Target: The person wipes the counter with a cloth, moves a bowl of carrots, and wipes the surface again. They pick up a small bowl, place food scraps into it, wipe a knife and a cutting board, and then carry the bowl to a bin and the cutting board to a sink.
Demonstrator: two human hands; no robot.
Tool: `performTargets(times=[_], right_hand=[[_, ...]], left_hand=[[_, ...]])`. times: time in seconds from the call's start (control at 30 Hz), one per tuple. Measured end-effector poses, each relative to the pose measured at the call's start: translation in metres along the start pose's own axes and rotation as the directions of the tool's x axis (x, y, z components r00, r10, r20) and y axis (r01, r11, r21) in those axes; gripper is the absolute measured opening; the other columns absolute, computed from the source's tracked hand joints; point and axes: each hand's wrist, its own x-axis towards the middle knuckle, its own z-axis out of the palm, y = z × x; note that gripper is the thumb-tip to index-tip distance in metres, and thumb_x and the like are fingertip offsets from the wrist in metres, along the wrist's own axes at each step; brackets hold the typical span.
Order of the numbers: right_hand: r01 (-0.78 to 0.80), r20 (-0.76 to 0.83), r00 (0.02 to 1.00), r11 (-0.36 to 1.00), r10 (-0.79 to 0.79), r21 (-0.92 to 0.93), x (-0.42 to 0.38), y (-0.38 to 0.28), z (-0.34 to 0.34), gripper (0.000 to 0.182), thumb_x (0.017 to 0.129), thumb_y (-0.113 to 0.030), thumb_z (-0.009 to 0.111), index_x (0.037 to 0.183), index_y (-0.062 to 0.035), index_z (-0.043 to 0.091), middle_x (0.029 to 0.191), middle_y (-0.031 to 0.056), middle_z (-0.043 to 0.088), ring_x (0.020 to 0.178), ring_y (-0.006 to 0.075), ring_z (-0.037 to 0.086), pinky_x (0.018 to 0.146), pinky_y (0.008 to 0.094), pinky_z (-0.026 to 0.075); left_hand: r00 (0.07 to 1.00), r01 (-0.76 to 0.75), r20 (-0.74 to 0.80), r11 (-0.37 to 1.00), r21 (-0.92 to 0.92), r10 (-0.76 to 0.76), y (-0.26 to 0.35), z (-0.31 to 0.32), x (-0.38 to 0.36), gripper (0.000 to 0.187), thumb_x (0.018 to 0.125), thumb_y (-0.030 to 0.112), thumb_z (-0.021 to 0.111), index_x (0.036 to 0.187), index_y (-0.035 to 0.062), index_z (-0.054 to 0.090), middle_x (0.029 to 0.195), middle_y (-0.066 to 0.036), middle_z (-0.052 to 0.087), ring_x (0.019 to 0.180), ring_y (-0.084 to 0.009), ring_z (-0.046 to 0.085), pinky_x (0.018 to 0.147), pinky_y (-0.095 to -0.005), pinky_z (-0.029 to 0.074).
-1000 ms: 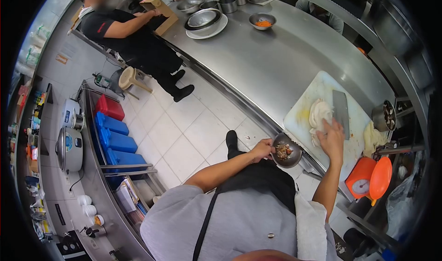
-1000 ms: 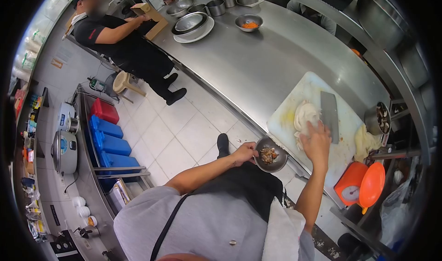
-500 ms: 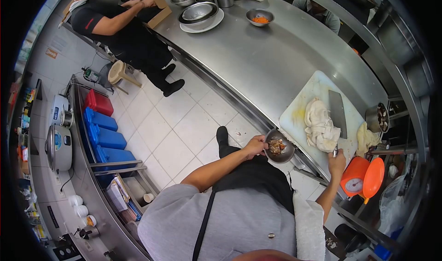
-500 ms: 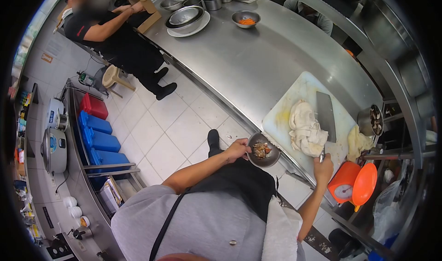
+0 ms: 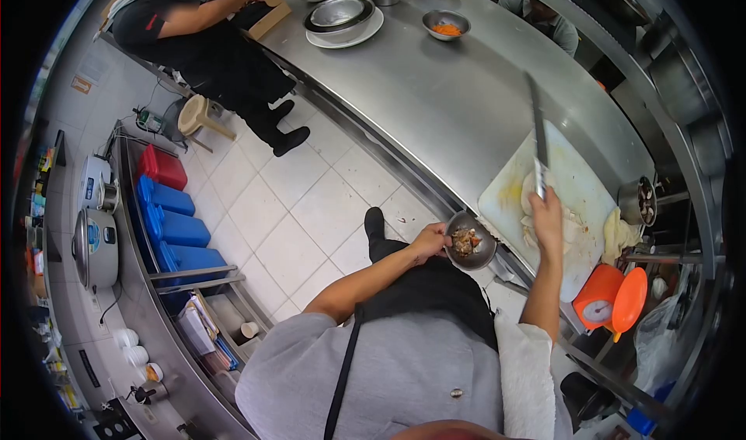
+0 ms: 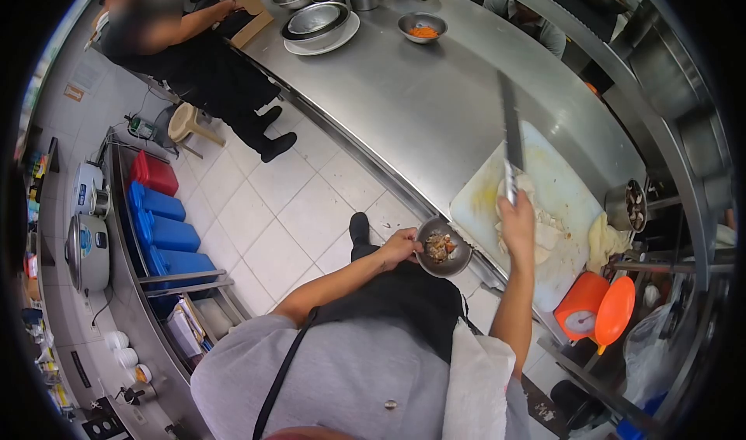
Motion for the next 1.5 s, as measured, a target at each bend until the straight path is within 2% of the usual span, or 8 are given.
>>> performTargets(times=[0.17, 0.47, 0.8, 1.0, 1.13, 1.3, 1.4, 1.5], right_hand=[[0.047, 0.099, 0.995, 0.938, -0.014, -0.342, 0.054, 0.006, 0.095, 0.033, 0.081, -0.024, 0.053, 0.092, 0.0065, 0.053, 0.091, 0.0286, 0.061, 0.089, 0.0446, 0.057, 0.077, 0.0473, 0.045], [-0.031, 0.040, 0.997, 0.857, 0.060, -0.514, 0.071, -0.007, 0.159, 0.033, 0.081, -0.026, 0.056, 0.097, 0.0033, 0.058, 0.097, 0.0229, 0.063, 0.090, 0.0372, 0.061, 0.079, 0.0454, 0.048], [-0.081, -0.267, 0.927, 0.556, -0.263, -0.827, 0.002, 0.029, 0.015, 0.038, 0.076, -0.034, 0.064, 0.108, -0.0139, 0.062, 0.110, 0.0148, 0.055, 0.101, 0.0406, 0.052, 0.079, 0.0473, 0.047], [0.075, -0.089, 0.981, 0.766, -0.170, -0.638, 0.007, 0.074, -0.028, 0.048, 0.071, -0.022, 0.068, 0.118, -0.0216, 0.059, 0.113, 0.0115, 0.054, 0.100, 0.0382, 0.052, 0.088, 0.0425, 0.043], [0.248, -0.129, 0.909, 0.762, -0.397, -0.598, 0.063, 0.077, -0.109, 0.048, 0.071, -0.022, 0.068, 0.118, -0.0241, 0.058, 0.115, 0.0106, 0.055, 0.099, 0.0326, 0.056, 0.085, 0.0406, 0.047], [0.064, 0.059, 0.998, 0.781, -0.034, -0.621, 0.133, 0.121, -0.159, 0.055, 0.068, -0.024, 0.066, 0.122, -0.0242, 0.056, 0.114, 0.0068, 0.058, 0.106, 0.0308, 0.054, 0.089, 0.0379, 0.044], [0.001, -0.190, 0.944, 0.578, -0.270, -0.816, 0.103, 0.150, -0.127, 0.053, 0.067, -0.021, 0.066, 0.120, -0.0244, 0.058, 0.114, 0.0073, 0.057, 0.102, 0.0320, 0.055, 0.088, 0.0380, 0.045], [0.047, -0.036, 0.994, 0.709, -0.102, -0.704, 0.083, 0.150, -0.127, 0.050, 0.068, -0.018, 0.067, 0.117, -0.0272, 0.060, 0.125, 0.0066, 0.051, 0.105, 0.0341, 0.054, 0.091, 0.0399, 0.045]], left_hand=[[0.999, -0.018, -0.031, 1.000, 0.014, 0.018, -0.002, -0.009, 0.001, 0.008, 0.080, 0.001, 0.055, 0.079, 0.0073, 0.050, 0.078, -0.005, 0.058, 0.073, -0.0157, 0.060, 0.062, -0.0315, 0.053], [0.991, -0.030, -0.130, 0.999, -0.026, 0.027, -0.009, -0.024, -0.004, 0.010, 0.080, 0.000, 0.055, 0.076, 0.0081, 0.051, 0.076, -0.005, 0.057, 0.071, -0.0159, 0.060, 0.060, -0.0318, 0.054], [0.999, 0.037, -0.038, 0.999, 0.032, -0.036, 0.000, -0.009, -0.012, 0.013, 0.077, -0.001, 0.057, 0.075, 0.0092, 0.049, 0.078, -0.004, 0.058, 0.070, -0.0147, 0.061, 0.061, -0.0290, 0.054], [0.994, 0.110, 0.009, 0.983, 0.147, -0.113, -0.012, 0.017, -0.003, 0.017, 0.077, 0.000, 0.056, 0.071, 0.0103, 0.045, 0.075, -0.003, 0.054, 0.069, -0.0141, 0.059, 0.062, -0.0300, 0.054], [0.987, 0.108, 0.086, 0.950, 0.293, -0.139, -0.023, 0.035, 0.006, 0.008, 0.078, 0.000, 0.056, 0.081, 0.0067, 0.052, 0.078, -0.004, 0.056, 0.071, -0.0144, 0.059, 0.065, -0.0305, 0.054], [0.976, 0.092, 0.155, 0.934, 0.345, -0.154, -0.036, 0.076, 0.009, 0.010, 0.078, -0.003, 0.055, 0.076, 0.0055, 0.050, 0.074, -0.004, 0.052, 0.068, -0.0145, 0.059, 0.061, -0.0303, 0.056], [0.963, 0.107, 0.197, 0.930, 0.353, -0.186, -0.035, 0.099, 0.011, 0.014, 0.078, -0.003, 0.056, 0.073, 0.0058, 0.046, 0.073, -0.005, 0.052, 0.064, -0.0160, 0.059, 0.061, -0.0317, 0.056], [0.954, 0.121, 0.221, 0.935, 0.332, -0.201, -0.038, 0.120, 0.021, 0.017, 0.078, -0.004, 0.055, 0.071, 0.0063, 0.043, 0.072, -0.005, 0.052, 0.064, -0.0176, 0.060, 0.061, -0.0319, 0.056]])
